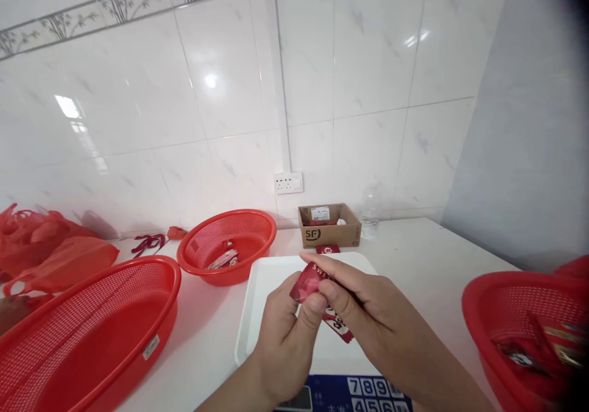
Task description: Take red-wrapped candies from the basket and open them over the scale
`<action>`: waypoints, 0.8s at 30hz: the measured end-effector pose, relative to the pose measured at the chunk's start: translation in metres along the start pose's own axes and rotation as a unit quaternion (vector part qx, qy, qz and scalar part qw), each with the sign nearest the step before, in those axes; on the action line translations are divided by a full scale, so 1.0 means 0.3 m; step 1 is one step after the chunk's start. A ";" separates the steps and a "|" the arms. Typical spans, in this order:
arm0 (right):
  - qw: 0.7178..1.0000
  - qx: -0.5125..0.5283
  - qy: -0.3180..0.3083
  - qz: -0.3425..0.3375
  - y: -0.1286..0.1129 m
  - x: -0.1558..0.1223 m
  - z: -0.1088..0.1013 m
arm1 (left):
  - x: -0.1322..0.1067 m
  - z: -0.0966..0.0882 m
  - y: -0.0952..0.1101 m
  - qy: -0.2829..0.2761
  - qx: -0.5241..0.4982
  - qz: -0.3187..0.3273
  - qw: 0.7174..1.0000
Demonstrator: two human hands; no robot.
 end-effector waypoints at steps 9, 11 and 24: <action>0.994 0.076 -0.011 0.075 0.028 0.023 0.044 | -0.008 -0.059 -0.007 0.053 -0.047 -0.049 0.996; 0.994 0.070 -0.026 0.074 0.026 0.028 0.062 | -0.013 -0.073 -0.011 0.046 -0.061 -0.060 0.995; 0.994 0.070 -0.057 0.057 0.055 0.035 0.111 | -0.022 -0.130 0.012 0.092 -0.007 -0.061 0.994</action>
Point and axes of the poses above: each hand's wrist, its own x-axis towards the middle knuckle, its own z-axis out of the palm, y = z × x, the point moved 3 cm from there along x, towards the middle knuckle, and after that the axes turned 7 degrees about -y, right-handed, at the moved point
